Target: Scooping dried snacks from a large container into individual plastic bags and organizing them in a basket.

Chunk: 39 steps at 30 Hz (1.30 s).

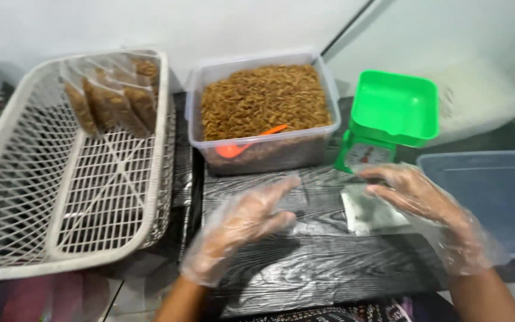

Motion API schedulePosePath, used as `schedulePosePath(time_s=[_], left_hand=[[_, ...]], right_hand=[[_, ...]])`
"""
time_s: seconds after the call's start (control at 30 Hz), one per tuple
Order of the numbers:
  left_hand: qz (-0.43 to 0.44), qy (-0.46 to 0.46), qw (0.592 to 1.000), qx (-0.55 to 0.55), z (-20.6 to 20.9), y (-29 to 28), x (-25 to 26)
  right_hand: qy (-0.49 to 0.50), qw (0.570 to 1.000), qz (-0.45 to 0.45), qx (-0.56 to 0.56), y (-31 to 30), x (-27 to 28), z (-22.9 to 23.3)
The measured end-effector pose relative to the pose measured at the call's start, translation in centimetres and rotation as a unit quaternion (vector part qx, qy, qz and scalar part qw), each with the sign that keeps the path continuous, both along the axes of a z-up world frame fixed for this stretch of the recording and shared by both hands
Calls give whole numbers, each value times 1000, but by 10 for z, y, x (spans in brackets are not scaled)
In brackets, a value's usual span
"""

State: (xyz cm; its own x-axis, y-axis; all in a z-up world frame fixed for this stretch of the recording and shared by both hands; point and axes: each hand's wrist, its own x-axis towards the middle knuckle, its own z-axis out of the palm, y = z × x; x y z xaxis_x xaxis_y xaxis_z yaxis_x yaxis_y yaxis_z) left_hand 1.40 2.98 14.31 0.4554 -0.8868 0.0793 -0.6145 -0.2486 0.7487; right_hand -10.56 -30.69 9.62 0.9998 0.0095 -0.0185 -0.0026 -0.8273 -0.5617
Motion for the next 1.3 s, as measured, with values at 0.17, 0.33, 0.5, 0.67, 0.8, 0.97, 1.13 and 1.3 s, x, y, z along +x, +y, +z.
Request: schedulePosePath(time_s=[0.17, 0.33, 0.5, 0.67, 0.8, 0.97, 1.13, 1.3], left_hand=[[-81, 78, 990, 86, -100, -70, -19], [-36, 24, 996, 72, -134, -151, -42], [-17, -69, 992, 105, -163, -185, -35], [-15, -100, 993, 54, -189, -198, -28], [23, -106, 993, 36, -181, -196, -41], [18, -57, 997, -56, -147, -171, -38], [30, 65, 987, -147, -126, -126, -31], [87, -11, 965, -249, -145, -83, -30]], right_hand=[[110, 982, -150, -24, -54, -52, -105], [42, 989, -142, -27, -34, -65, -129], [41, 984, -166, -49, -43, -61, -174], [59, 981, -179, -52, -42, -60, -168], [42, 983, -177, -27, -33, -64, -148], [-31, 978, -201, 47, -44, -77, -134], [-47, 954, -295, 10, -49, -81, -112], [-28, 914, -310, 262, -7, -55, -100]])
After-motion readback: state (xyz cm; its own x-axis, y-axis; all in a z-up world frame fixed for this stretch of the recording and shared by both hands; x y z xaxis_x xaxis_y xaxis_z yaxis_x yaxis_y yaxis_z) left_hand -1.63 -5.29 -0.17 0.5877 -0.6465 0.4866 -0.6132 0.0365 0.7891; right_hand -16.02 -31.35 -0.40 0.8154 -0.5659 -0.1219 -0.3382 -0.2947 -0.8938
